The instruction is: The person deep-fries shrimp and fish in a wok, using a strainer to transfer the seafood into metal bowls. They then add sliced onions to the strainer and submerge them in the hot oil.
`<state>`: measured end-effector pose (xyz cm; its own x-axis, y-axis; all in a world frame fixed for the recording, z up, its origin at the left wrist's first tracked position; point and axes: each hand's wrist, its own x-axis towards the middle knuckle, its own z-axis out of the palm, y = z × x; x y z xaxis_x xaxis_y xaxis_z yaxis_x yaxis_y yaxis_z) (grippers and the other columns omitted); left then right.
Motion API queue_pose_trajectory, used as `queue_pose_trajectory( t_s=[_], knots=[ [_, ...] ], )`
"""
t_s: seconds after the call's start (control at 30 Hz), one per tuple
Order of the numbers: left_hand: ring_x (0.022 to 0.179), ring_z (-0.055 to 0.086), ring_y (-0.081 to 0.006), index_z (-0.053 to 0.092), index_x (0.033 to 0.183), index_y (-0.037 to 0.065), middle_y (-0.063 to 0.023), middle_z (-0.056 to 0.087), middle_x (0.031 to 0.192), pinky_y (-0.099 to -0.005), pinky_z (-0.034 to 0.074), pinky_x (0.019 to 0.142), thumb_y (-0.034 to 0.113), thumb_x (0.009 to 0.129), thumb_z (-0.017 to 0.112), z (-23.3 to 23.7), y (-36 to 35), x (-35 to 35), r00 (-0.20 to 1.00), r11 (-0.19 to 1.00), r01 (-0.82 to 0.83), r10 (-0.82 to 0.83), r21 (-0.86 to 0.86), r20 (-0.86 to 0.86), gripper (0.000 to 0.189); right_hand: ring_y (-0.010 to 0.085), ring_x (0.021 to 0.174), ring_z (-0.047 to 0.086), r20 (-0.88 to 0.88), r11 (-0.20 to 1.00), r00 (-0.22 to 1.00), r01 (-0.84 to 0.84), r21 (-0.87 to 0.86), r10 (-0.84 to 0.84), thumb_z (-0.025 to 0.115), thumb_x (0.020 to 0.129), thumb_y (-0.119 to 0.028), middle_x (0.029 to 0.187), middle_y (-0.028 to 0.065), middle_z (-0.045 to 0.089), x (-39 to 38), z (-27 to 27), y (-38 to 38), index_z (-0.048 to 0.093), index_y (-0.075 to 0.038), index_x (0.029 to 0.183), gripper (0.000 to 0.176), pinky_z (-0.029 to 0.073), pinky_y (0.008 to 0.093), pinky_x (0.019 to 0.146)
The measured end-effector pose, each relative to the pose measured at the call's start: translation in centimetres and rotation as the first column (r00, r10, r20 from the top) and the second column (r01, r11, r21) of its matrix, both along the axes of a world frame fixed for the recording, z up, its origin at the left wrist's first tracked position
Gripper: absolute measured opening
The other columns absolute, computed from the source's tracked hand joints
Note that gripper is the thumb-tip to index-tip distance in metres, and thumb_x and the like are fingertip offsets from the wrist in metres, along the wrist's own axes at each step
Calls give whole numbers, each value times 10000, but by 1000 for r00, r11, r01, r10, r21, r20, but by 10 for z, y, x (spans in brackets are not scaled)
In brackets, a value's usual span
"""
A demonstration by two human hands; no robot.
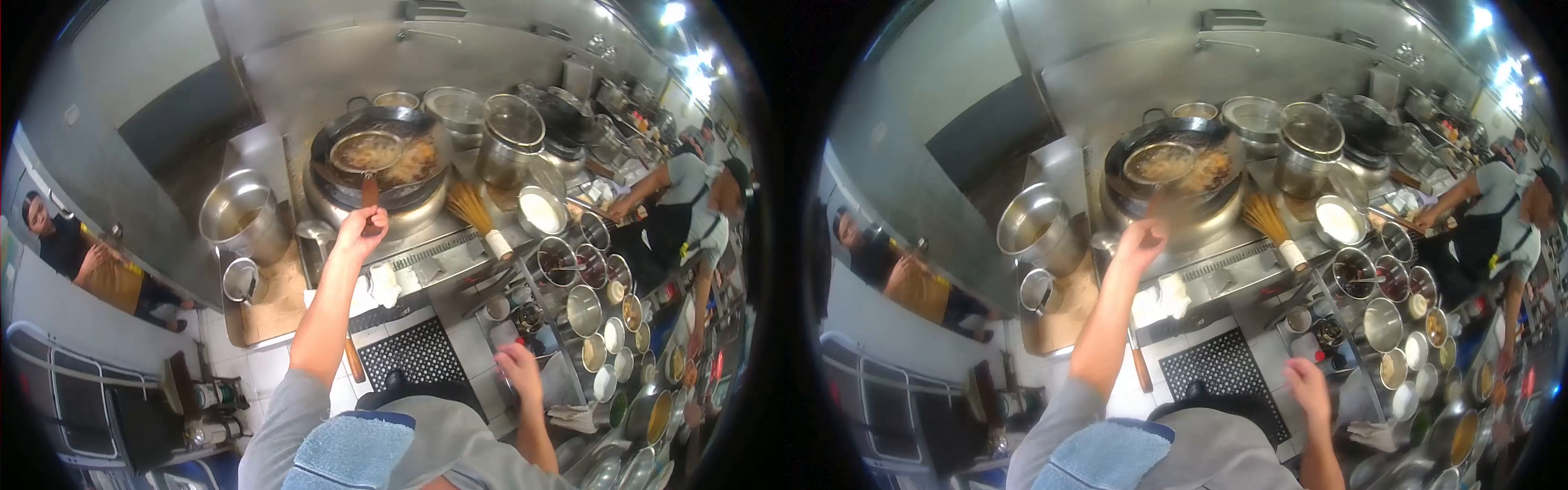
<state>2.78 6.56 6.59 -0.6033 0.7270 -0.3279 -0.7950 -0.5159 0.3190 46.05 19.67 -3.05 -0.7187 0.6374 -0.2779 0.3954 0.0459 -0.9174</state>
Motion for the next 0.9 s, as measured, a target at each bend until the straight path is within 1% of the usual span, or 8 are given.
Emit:
queue_pose_trajectory(
  t_s=[0.13,0.27,0.33,0.37,0.47,0.57,0.63,0.9],
  knots=[
    [614,455,-132,431,944,-33,-90,481,796,-227,401,516,-47,903,462,6,-7,12,998,1000,18,-19,6,59,53,125,711,638,99,879,898,-389,-275,428,598,922,-181,870,51,667,-111,-57,-37,577,-35,1125,251,518,260,581],
    [599,444,-116,426,965,-34,-93,490,795,-221,396,498,-24,927,460,-20,-2,0,999,1000,-19,19,-4,38,52,150,910,616,175,567,543,-741,-360,821,599,900,-442,1032,88,635,-206,-116,-105,499,-36,1262,553,530,333,728],
    [596,441,-112,433,979,-33,-86,501,796,-217,397,503,-9,930,464,-24,0,9,1000,1000,3,-3,-14,23,63,179,1065,556,115,567,632,-580,-585,766,611,860,-531,1174,104,581,-225,-132,-143,426,-23,1337,721,488,409,873],
    [596,440,-109,435,985,-29,-82,504,794,-215,399,503,-4,932,463,-16,0,17,1000,1000,-1,1,-21,11,66,256,913,620,-27,518,683,-578,-631,730,549,907,-473,1053,155,629,-232,-164,-157,452,48,1267,641,501,451,787],
    [596,441,-100,438,1003,-20,-79,510,787,-210,403,502,1,928,468,-14,1,18,1000,1000,4,-4,12,0,83,274,885,623,-486,-19,673,-575,-818,557,488,953,-373,1028,149,637,-250,-153,-167,495,36,1206,481,504,462,768],
    [599,443,-95,443,1018,-5,-79,516,795,-207,402,498,14,931,482,-45,-6,-6,993,992,10,-24,125,116,97,227,569,590,-383,177,707,-580,-795,594,500,947,-202,764,111,620,-251,-106,-167,540,5,1061,240,500,356,517],
    [599,442,-93,447,1023,5,-74,515,798,-203,399,495,20,937,477,-19,-9,13,999,999,-1,-1,40,45,92,169,470,525,-273,536,746,-638,-552,607,570,896,-113,660,69,556,-247,-74,-148,517,-4,1063,207,449,298,426],
    [599,421,-68,426,1116,-40,-49,487,808,-167,378,490,26,949,463,-15,-8,-9,990,998,42,-47,42,136,184,117,468,459,-209,466,790,-528,-710,577,650,808,-18,652,40,467,-203,23,4,431,-37,1233,478,395,271,424]
  ],
)
